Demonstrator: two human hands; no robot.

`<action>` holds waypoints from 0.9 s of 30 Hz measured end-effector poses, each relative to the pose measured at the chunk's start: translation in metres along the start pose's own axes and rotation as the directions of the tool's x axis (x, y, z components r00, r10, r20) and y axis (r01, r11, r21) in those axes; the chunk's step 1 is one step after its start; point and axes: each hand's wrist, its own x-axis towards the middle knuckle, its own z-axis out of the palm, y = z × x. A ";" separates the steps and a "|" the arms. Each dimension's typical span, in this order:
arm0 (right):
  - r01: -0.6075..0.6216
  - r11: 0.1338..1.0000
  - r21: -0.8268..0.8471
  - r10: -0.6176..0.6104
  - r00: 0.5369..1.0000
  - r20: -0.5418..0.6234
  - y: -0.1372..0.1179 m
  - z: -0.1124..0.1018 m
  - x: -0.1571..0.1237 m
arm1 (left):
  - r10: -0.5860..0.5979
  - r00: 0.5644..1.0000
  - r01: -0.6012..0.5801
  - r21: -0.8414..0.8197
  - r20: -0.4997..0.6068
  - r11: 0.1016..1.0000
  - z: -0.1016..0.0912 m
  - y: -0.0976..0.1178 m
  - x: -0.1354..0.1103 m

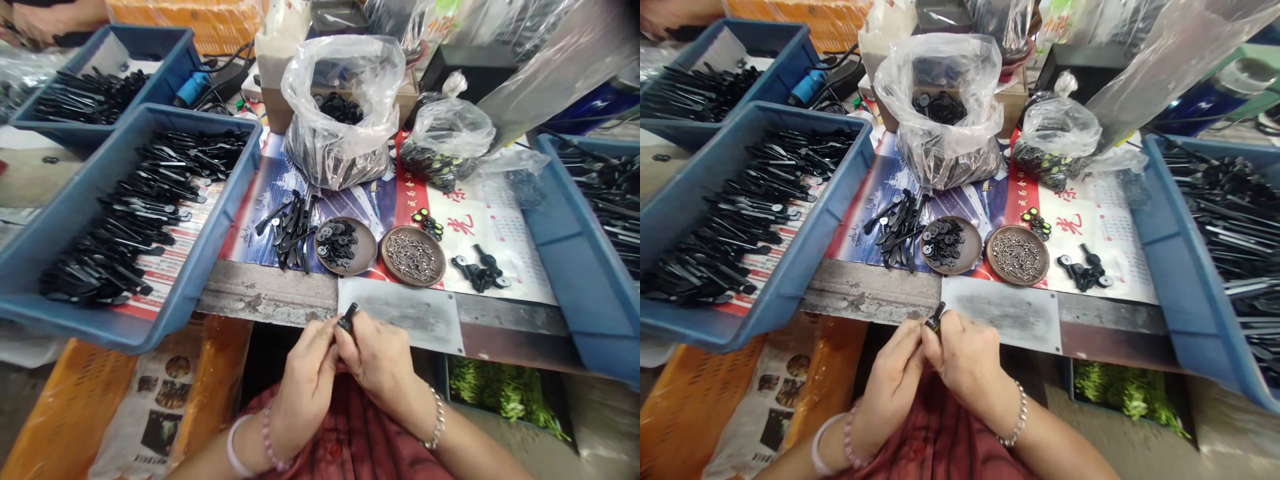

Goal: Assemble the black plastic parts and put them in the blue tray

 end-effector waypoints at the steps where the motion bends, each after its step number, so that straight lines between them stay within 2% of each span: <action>1: -0.034 0.999 0.041 0.034 0.999 0.022 -0.001 0.000 0.000 | 0.018 1.000 -0.018 -0.003 -0.006 1.000 0.001 -0.002 0.000; 3: -0.133 0.968 0.213 0.110 0.987 0.118 -0.004 0.000 0.001 | 0.065 0.998 -0.065 0.003 -0.024 0.998 0.003 -0.007 -0.002; 4: -0.200 0.922 0.330 0.145 0.972 0.183 -0.006 -0.001 0.003 | 0.088 0.996 -0.088 0.013 -0.033 0.996 0.004 -0.010 -0.003; 6: -0.335 0.763 0.553 0.180 0.932 0.316 -0.006 -0.003 0.006 | 0.133 0.990 -0.131 0.039 -0.047 0.991 0.004 -0.013 -0.005; 8: -0.416 0.596 0.687 0.172 0.901 0.397 -0.005 -0.006 0.007 | 0.142 0.989 -0.140 0.040 -0.046 0.989 0.002 -0.013 -0.006; 10: -0.422 0.533 0.733 0.112 0.894 0.434 -0.001 -0.011 0.006 | 0.076 0.997 -0.077 -0.017 -0.026 0.997 -0.001 -0.011 -0.006; 13: -0.368 0.611 0.701 0.020 0.892 0.452 0.006 -0.015 -0.002 | -0.154 0.988 0.151 -0.192 0.002 0.970 -0.004 -0.008 -0.002; 16: -0.304 0.678 0.669 -0.043 0.893 0.449 0.005 -0.013 -0.011 | -0.357 0.934 0.323 -0.417 -0.003 0.849 -0.002 -0.008 0.001; 19: -0.233 0.690 0.685 -0.080 0.917 0.392 0.000 -0.006 -0.016 | -0.425 0.905 0.342 -0.556 -0.022 0.757 0.003 -0.009 0.002; 24: -0.188 0.728 0.659 -0.042 0.948 0.316 -0.003 0.004 -0.015 | -0.475 0.874 0.312 -0.636 -0.098 0.705 0.008 -0.006 0.002; 27: -0.147 0.723 0.675 -0.064 0.959 0.277 -0.001 0.006 -0.014 | -0.483 0.873 0.327 -0.651 -0.070 0.685 0.007 -0.004 0.002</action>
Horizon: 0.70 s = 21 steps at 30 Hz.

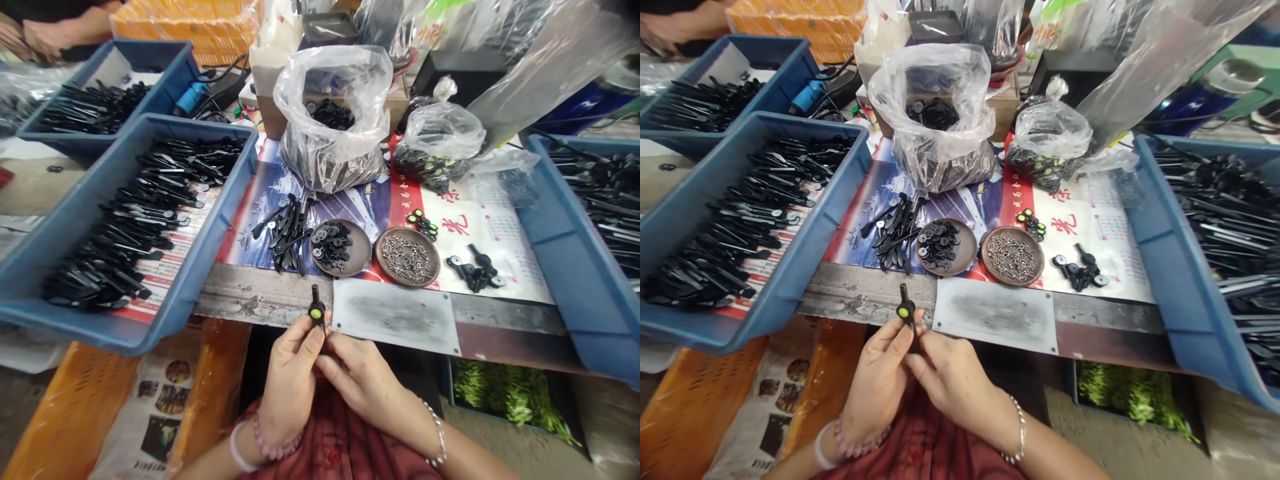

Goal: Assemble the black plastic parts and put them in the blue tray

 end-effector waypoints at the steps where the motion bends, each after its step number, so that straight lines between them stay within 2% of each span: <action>1: 0.009 1.000 0.005 -0.009 1.000 -0.002 0.000 -0.001 0.000 | -0.004 1.000 0.003 0.030 0.021 1.000 -0.001 0.002 0.001; 4: 0.010 1.000 0.028 -0.011 1.000 0.020 -0.001 -0.004 -0.003 | 0.012 0.992 -0.044 0.259 0.124 0.965 -0.006 0.014 0.004; 7: -0.018 0.999 0.041 0.014 0.996 0.083 -0.003 -0.007 -0.007 | 0.053 0.972 -0.163 0.500 0.228 0.851 -0.011 0.028 0.007; 9: -0.043 0.998 0.047 0.037 0.992 0.122 -0.004 -0.008 -0.009 | 0.050 0.964 -0.197 0.577 0.261 0.793 -0.013 0.035 0.007; 16: -0.142 0.977 0.156 0.106 0.970 0.221 -0.002 -0.006 -0.011 | -0.094 0.961 -0.081 0.588 0.260 0.805 -0.016 0.039 0.004; 21: -0.206 0.961 0.186 0.157 0.955 0.251 -0.002 -0.019 -0.014 | -0.172 0.950 -0.009 0.578 0.259 0.816 -0.023 0.045 0.004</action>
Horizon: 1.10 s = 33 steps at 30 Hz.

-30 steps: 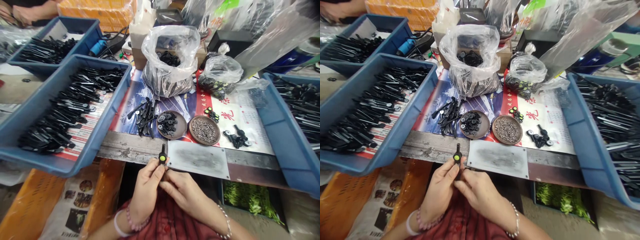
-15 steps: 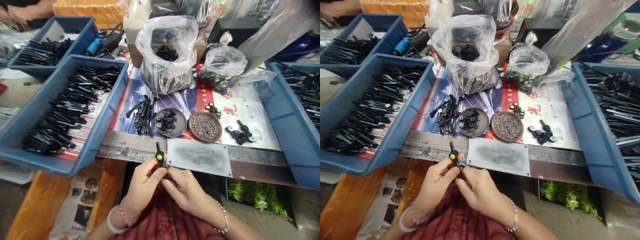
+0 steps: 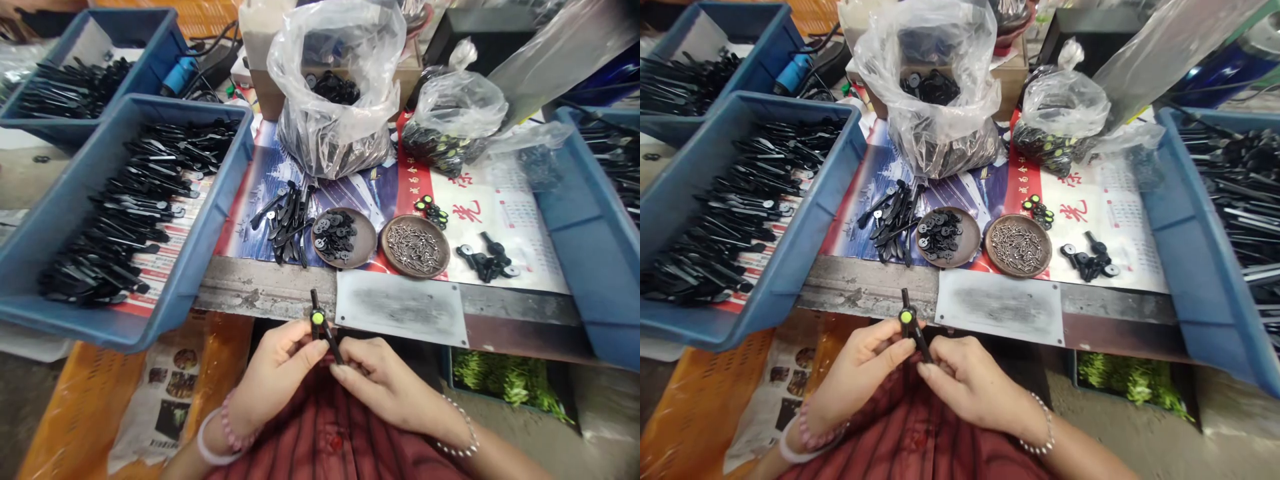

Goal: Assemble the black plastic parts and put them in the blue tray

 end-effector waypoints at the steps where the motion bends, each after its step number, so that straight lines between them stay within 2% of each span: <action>1: -0.008 1.000 -0.002 0.008 1.000 0.024 0.000 -0.003 -0.002 | -0.005 1.000 0.005 0.004 0.014 1.000 -0.001 0.000 -0.001; 4: -0.063 0.997 0.047 0.058 0.993 0.106 -0.001 -0.012 -0.006 | -0.044 0.997 0.046 -0.039 0.067 0.998 -0.002 -0.002 -0.001; 6: -0.104 0.991 0.085 0.094 0.989 0.116 -0.001 -0.013 -0.007 | -0.066 0.996 0.072 -0.101 0.059 0.992 0.002 -0.004 0.001; 11: -0.058 0.997 0.042 0.059 0.998 -0.017 -0.001 -0.001 -0.002 | -0.036 0.994 0.020 -0.158 -0.100 0.987 0.018 -0.009 0.004; 17: -0.050 0.994 0.094 0.057 0.996 -0.070 0.002 0.020 0.006 | 0.021 0.978 -0.046 -0.113 -0.209 0.993 0.030 -0.018 0.005; 20: -0.077 0.983 0.165 0.091 0.993 -0.080 0.005 0.020 0.008 | 0.064 0.984 -0.086 -0.125 -0.168 0.988 0.026 -0.019 0.007; 23: -0.118 0.966 0.232 0.134 0.990 -0.055 0.006 0.008 0.007 | 0.038 0.998 -0.047 -0.164 -0.056 0.985 0.011 -0.013 0.006; 28: -0.185 0.960 0.212 0.150 0.974 0.172 0.000 -0.023 0.000 | -0.017 0.983 0.036 -0.099 0.183 0.994 -0.018 0.000 -0.003; 30: -0.190 0.958 0.215 0.147 0.968 0.202 -0.003 -0.029 0.000 | -0.045 0.986 0.061 -0.099 0.159 0.993 -0.019 -0.001 -0.005; 33: -0.163 0.963 0.214 0.139 0.983 0.123 -0.003 -0.023 0.003 | -0.076 0.997 0.077 -0.168 0.010 0.983 -0.005 -0.012 -0.005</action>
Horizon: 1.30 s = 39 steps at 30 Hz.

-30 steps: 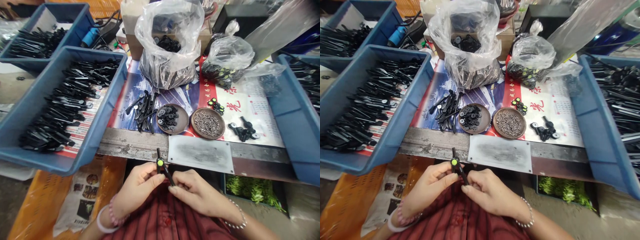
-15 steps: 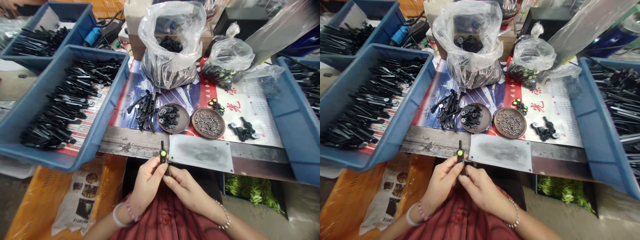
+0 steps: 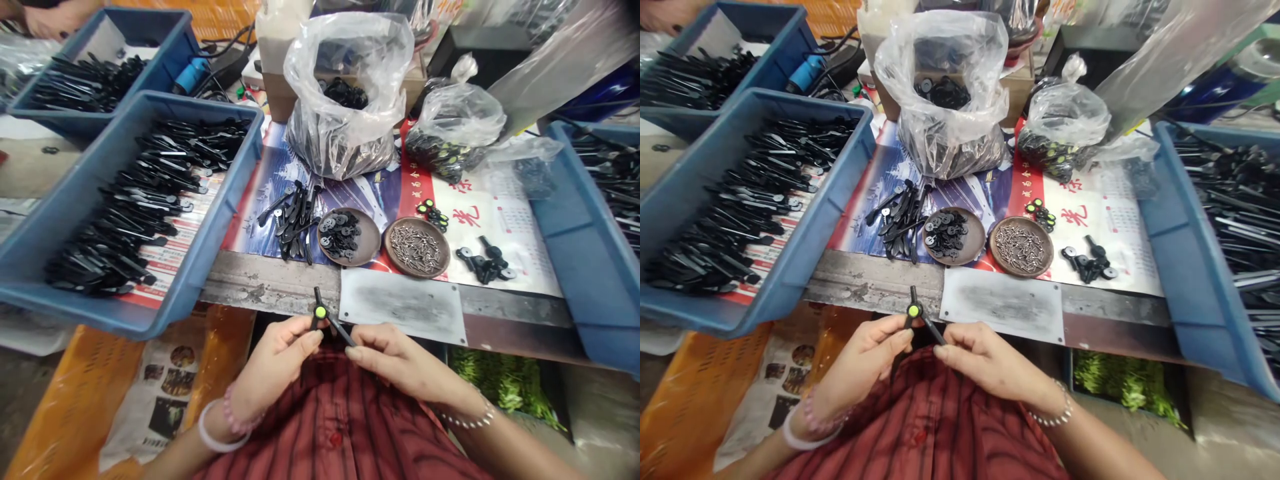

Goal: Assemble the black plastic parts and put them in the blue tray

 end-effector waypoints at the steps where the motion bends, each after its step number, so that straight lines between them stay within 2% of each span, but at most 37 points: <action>1: 0.016 1.000 -0.010 -0.016 0.999 -0.028 0.001 0.006 0.003 | 0.008 0.999 -0.009 -0.017 -0.047 1.000 0.005 -0.005 0.001; 4: 0.093 0.996 -0.014 -0.094 0.989 -0.118 0.007 0.030 0.012 | 0.030 0.986 -0.036 -0.031 -0.165 0.999 0.020 -0.017 0.006; 6: 0.148 0.989 0.002 -0.145 0.972 -0.186 0.011 0.044 0.017 | 0.037 0.979 -0.044 -0.032 -0.202 0.999 0.024 -0.019 0.010; 8: 0.168 0.986 0.002 -0.163 0.959 -0.230 0.013 0.051 0.021 | 0.032 0.982 -0.043 -0.053 -0.187 0.998 0.024 -0.017 0.013; 10: 0.143 0.990 -0.003 -0.139 0.963 -0.230 0.013 0.049 0.021 | 0.032 0.989 -0.044 -0.078 -0.143 0.996 0.020 -0.012 0.013; 14: 0.049 0.997 0.057 -0.042 0.991 -0.127 0.008 0.028 0.012 | 0.034 0.998 -0.038 -0.091 -0.048 0.995 0.009 0.000 0.002; 18: -0.059 0.988 0.142 0.045 0.994 0.100 0.000 0.007 -0.001 | -0.072 0.990 0.087 -0.128 0.117 0.988 -0.007 0.004 -0.014; 21: -0.120 0.967 0.226 0.068 0.972 0.225 -0.005 0.006 -0.003 | -0.109 0.925 0.224 -0.289 0.365 0.931 -0.016 -0.003 -0.011; 22: -0.116 0.961 0.251 0.055 0.970 0.237 -0.007 0.008 -0.001 | -0.077 0.897 0.248 -0.351 0.434 0.903 -0.018 -0.005 -0.007; 24: -0.070 0.956 0.286 0.004 0.974 0.228 -0.010 0.014 0.002 | 0.001 0.869 0.251 -0.443 0.495 0.861 -0.020 -0.009 0.001; 26: -0.006 0.957 0.289 -0.053 0.979 0.196 -0.012 0.021 0.005 | 0.044 0.880 0.215 -0.480 0.473 0.850 -0.020 -0.011 0.006; 31: 0.166 0.961 0.221 -0.188 0.979 0.083 -0.009 0.035 0.008 | 0.102 0.947 0.059 -0.479 0.305 0.876 -0.009 -0.010 -0.002; 34: 0.187 0.956 0.225 -0.205 0.977 0.061 -0.005 0.041 0.010 | 0.140 0.967 -0.014 -0.501 0.215 0.865 -0.001 -0.013 -0.007; 36: 0.160 0.964 0.212 -0.167 0.986 0.013 -0.001 0.045 0.013 | 0.138 0.983 -0.072 -0.444 0.118 0.893 0.004 -0.016 -0.007; 39: 0.148 0.982 0.117 -0.134 0.983 -0.122 0.005 0.049 0.019 | 0.139 0.986 -0.156 -0.235 -0.086 0.959 0.009 -0.017 -0.006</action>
